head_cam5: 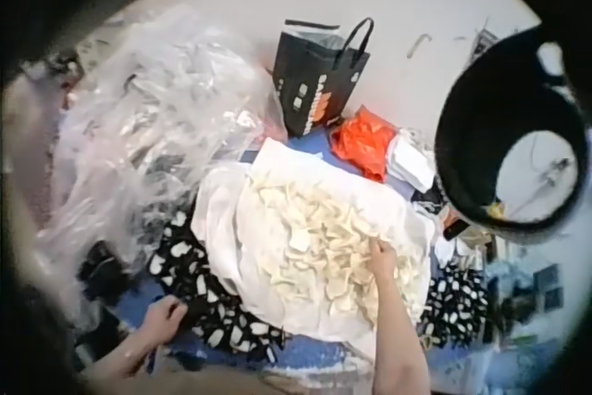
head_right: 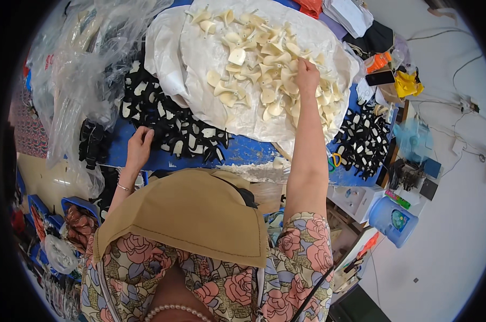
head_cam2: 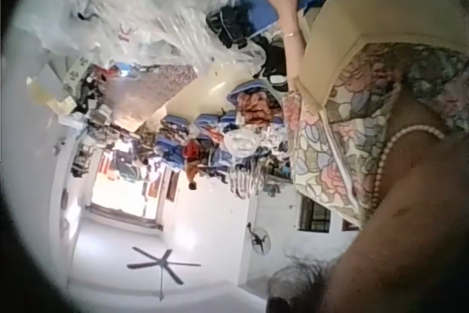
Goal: The person fits covers onto plastic shoe heel pieces, sorts heel components on the table, unpacks bundled shoe parts from large plastic bags, and attaches leather pieces onto heel molds.
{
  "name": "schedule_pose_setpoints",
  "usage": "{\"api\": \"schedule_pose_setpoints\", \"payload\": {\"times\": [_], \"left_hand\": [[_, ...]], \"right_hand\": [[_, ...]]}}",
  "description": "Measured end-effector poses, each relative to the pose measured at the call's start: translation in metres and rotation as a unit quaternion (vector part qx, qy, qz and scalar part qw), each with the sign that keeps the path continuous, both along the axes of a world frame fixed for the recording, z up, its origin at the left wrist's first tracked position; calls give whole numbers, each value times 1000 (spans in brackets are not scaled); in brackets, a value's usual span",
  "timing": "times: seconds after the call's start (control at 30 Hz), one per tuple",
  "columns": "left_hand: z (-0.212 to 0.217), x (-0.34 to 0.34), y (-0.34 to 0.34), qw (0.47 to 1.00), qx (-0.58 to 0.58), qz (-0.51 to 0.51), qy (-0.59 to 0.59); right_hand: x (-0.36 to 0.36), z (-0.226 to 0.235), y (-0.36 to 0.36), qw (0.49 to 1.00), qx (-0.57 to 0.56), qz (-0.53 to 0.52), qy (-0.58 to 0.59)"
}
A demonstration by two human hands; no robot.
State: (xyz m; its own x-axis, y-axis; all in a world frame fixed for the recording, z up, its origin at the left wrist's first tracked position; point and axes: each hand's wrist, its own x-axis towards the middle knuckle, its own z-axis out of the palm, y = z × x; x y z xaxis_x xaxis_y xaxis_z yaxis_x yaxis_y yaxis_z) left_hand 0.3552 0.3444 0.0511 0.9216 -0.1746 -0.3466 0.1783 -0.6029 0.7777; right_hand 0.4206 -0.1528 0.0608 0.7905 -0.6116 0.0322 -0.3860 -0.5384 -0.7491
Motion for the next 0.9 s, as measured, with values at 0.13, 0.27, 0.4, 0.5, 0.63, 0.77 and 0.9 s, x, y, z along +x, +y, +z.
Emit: {"api": "schedule_pose_setpoints", "payload": {"times": [0.13, 0.27, 0.4, 0.5, 0.63, 0.77, 0.9], "left_hand": [[8, -4, -2, 1000, 10, -11, -7], [13, -5, -4, 999, 24, -33, -14], [12, -6, -7, 998, 40, -36, -28], [13, -10, -5, 999, 41, -19, -14], [20, -11, -6, 997, 52, -49, -20], [20, -16, -7, 996, 85, -40, -1], [23, -17, -8, 995, 99, -22, -8]], "right_hand": [[-17, -8, -5, 995, 93, -18, -36], [-29, -13, -9, 964, 233, -36, -120], [-31, -10, 1, 981, 150, -25, -121], [-22, 21, 30, 988, -20, 22, 153], [20, 8, 26, 998, 0, 31, -56], [74, -5, 48, 994, -46, 76, 56], [67, -29, 116, 978, -145, 118, 97]]}}
